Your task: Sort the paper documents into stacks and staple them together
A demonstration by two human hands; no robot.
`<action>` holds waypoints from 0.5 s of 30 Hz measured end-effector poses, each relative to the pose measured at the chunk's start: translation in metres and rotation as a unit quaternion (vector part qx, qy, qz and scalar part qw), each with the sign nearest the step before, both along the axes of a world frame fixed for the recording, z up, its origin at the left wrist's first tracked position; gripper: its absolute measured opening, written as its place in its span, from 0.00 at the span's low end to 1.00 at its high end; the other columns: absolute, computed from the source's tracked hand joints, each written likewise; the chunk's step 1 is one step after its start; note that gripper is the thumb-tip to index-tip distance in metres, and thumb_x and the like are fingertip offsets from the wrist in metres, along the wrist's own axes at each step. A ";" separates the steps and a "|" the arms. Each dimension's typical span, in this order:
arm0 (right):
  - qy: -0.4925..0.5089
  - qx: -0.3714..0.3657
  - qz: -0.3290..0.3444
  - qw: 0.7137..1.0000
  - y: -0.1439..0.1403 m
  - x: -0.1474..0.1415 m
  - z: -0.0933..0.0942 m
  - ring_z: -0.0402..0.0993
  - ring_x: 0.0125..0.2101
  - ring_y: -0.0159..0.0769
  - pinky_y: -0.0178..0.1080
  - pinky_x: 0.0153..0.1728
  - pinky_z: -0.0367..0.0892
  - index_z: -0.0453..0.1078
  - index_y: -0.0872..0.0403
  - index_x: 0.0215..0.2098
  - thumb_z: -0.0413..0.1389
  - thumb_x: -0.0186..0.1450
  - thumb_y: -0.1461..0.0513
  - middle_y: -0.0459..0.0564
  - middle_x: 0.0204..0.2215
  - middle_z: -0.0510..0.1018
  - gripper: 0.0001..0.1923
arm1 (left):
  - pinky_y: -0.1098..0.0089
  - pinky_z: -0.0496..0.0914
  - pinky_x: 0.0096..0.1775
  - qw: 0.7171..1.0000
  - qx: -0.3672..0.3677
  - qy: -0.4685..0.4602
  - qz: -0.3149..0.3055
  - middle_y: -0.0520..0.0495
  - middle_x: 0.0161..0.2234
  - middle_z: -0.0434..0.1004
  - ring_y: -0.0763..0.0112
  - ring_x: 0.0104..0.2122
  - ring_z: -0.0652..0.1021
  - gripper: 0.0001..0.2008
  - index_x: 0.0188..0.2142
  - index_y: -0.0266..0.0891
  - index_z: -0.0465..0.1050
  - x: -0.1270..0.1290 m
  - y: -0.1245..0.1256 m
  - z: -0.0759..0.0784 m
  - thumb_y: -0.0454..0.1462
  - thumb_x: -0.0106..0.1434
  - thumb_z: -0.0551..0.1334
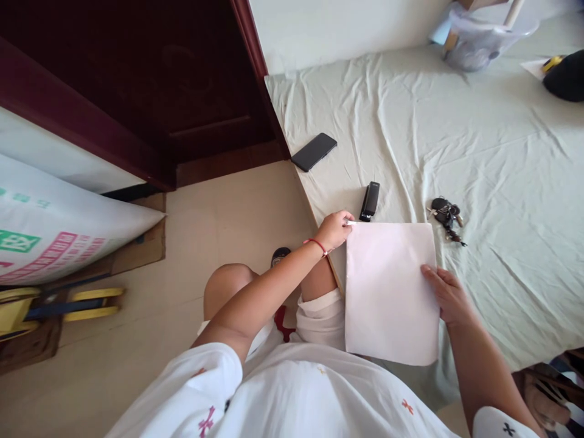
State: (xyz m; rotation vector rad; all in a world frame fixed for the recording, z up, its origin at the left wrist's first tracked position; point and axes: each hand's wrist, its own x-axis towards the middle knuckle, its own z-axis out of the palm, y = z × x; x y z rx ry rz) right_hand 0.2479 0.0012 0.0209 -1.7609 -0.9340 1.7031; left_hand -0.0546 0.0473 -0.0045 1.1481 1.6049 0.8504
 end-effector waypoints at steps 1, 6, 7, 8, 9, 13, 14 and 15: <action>-0.003 -0.001 -0.003 1.000 0.003 -0.001 0.001 0.78 0.18 0.41 0.37 0.16 0.72 0.75 0.51 0.32 0.70 0.54 0.49 0.48 0.23 0.82 0.17 | 0.71 0.71 0.36 1.000 -0.001 0.027 -0.004 0.49 0.29 0.79 0.71 0.29 0.76 0.12 0.45 0.36 0.77 0.000 0.006 0.001 0.28 0.62 0.61; -0.032 0.007 0.005 0.999 0.016 -0.003 0.004 0.81 0.22 0.47 0.38 0.15 0.72 0.76 0.51 0.33 0.69 0.54 0.50 0.50 0.22 0.82 0.16 | 0.66 0.74 0.45 0.989 -0.021 0.147 -0.009 0.45 0.34 0.82 0.65 0.38 0.80 0.08 0.38 0.37 0.79 0.004 0.030 0.007 0.28 0.61 0.63; -0.035 0.012 0.009 0.999 0.019 -0.002 0.004 0.82 0.23 0.48 0.39 0.16 0.73 0.77 0.50 0.34 0.69 0.54 0.50 0.50 0.22 0.82 0.16 | 0.65 0.73 0.46 0.986 -0.025 0.163 -0.013 0.44 0.35 0.82 0.64 0.39 0.80 0.06 0.36 0.37 0.79 0.005 0.032 0.009 0.29 0.61 0.63; -0.038 0.017 0.013 0.999 0.021 -0.001 0.003 0.82 0.24 0.49 0.39 0.16 0.74 0.77 0.50 0.35 0.68 0.54 0.50 0.50 0.22 0.82 0.16 | 0.65 0.73 0.47 0.984 -0.026 0.176 -0.018 0.44 0.35 0.82 0.64 0.39 0.80 0.06 0.35 0.37 0.79 0.005 0.034 0.011 0.29 0.61 0.63; -0.040 0.022 0.016 0.999 0.023 0.001 0.002 0.83 0.25 0.50 0.40 0.17 0.74 0.77 0.50 0.36 0.68 0.55 0.50 0.50 0.22 0.82 0.16 | 0.65 0.73 0.47 0.982 -0.023 0.187 -0.024 0.43 0.36 0.82 0.63 0.40 0.80 0.06 0.35 0.37 0.78 0.005 0.036 0.013 0.30 0.62 0.62; -0.046 0.042 0.016 0.998 0.026 0.009 -0.001 0.83 0.25 0.50 0.42 0.18 0.76 0.78 0.49 0.38 0.66 0.56 0.49 0.49 0.23 0.82 0.17 | 0.64 0.72 0.47 0.974 0.045 0.222 -0.031 0.41 0.40 0.83 0.61 0.41 0.80 0.09 0.42 0.37 0.77 0.005 0.047 0.021 0.32 0.66 0.59; -0.046 0.047 0.017 0.998 0.026 0.011 -0.002 0.83 0.25 0.50 0.43 0.18 0.76 0.78 0.49 0.39 0.66 0.56 0.49 0.49 0.23 0.83 0.17 | 0.63 0.71 0.48 0.971 0.073 0.225 -0.034 0.40 0.41 0.83 0.60 0.42 0.80 0.10 0.46 0.37 0.76 0.005 0.052 0.024 0.34 0.68 0.59; -0.046 0.052 0.019 0.997 0.027 0.012 -0.002 0.83 0.25 0.51 0.43 0.18 0.76 0.78 0.49 0.39 0.66 0.56 0.48 0.49 0.23 0.83 0.18 | 0.63 0.71 0.48 0.969 0.096 0.227 -0.037 0.39 0.42 0.83 0.59 0.43 0.80 0.13 0.50 0.36 0.75 0.006 0.059 0.026 0.37 0.69 0.58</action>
